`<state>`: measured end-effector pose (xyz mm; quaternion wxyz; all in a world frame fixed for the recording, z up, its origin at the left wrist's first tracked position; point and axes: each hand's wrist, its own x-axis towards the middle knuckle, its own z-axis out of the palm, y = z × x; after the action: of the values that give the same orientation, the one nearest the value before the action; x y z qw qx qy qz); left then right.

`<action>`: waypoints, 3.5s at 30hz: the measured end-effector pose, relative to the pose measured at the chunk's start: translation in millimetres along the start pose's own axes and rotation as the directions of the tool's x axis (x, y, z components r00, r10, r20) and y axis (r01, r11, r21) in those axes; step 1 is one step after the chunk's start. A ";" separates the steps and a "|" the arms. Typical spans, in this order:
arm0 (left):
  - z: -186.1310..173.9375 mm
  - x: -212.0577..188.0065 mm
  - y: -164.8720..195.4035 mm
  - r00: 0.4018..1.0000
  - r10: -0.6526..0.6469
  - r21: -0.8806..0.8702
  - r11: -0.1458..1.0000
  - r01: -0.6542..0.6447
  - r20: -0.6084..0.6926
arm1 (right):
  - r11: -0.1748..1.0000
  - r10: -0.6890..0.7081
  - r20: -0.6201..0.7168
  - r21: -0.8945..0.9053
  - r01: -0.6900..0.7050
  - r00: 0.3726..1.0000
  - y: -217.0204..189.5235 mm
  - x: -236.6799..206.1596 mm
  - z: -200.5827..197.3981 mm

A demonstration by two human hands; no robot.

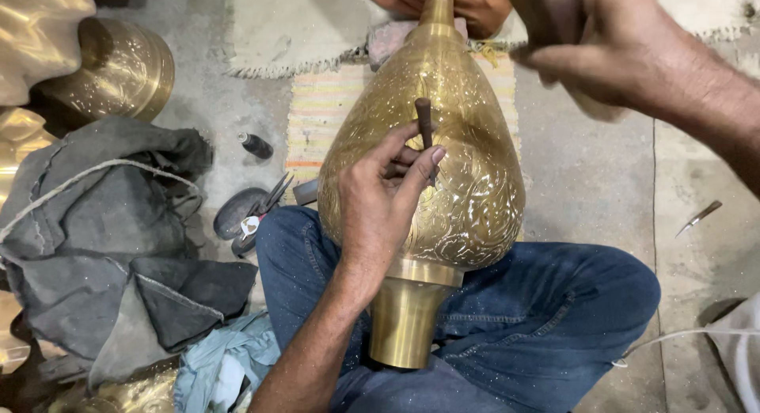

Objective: The person sits cross-legged on the floor with a large engraved brass vessel resting on their lap. They hold a punch against the embossed floral pattern and strike it with a wooden mallet, repositioning the punch repeatedly to work the raised design across the vessel surface.

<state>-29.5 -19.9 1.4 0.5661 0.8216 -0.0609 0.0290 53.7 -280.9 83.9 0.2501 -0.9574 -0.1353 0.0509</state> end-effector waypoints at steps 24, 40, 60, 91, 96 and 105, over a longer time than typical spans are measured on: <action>-3.6 -0.3 1.4 0.998 0.051 -0.010 0.999 -0.051 0.025 | 0.972 0.088 -0.016 -0.215 -0.089 0.996 -4.5 -11.3 -2.5; -4.0 0.6 4.3 1.000 0.015 0.045 0.999 -0.016 0.019 | 0.951 -0.046 0.061 -0.304 0.063 0.997 -17.1 -6.4 -3.5; -6.0 -0.4 2.5 0.999 0.013 0.091 0.996 -0.017 0.042 | 0.737 -0.053 0.202 -0.652 0.175 0.978 -20.2 -10.8 -7.4; -7.2 -0.6 8.3 0.999 0.028 0.027 0.999 -0.029 0.035 | 0.788 -0.055 0.105 -0.606 0.107 0.993 -13.2 -8.8 -3.6; -5.9 -0.2 7.3 1.000 0.019 0.025 1.000 -0.019 0.019 | 0.907 -0.110 0.125 -0.392 0.151 0.986 -12.2 -7.7 -3.6; -6.2 -3.1 7.4 1.000 0.017 0.021 1.000 -0.017 0.001 | 0.746 0.037 0.193 -0.658 0.101 0.981 -24.3 -7.7 -5.8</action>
<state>-33.5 -16.5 10.1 0.5573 0.8268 -0.0679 0.0343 41.6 -265.4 101.2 -0.1203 -0.9714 -0.1848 0.0877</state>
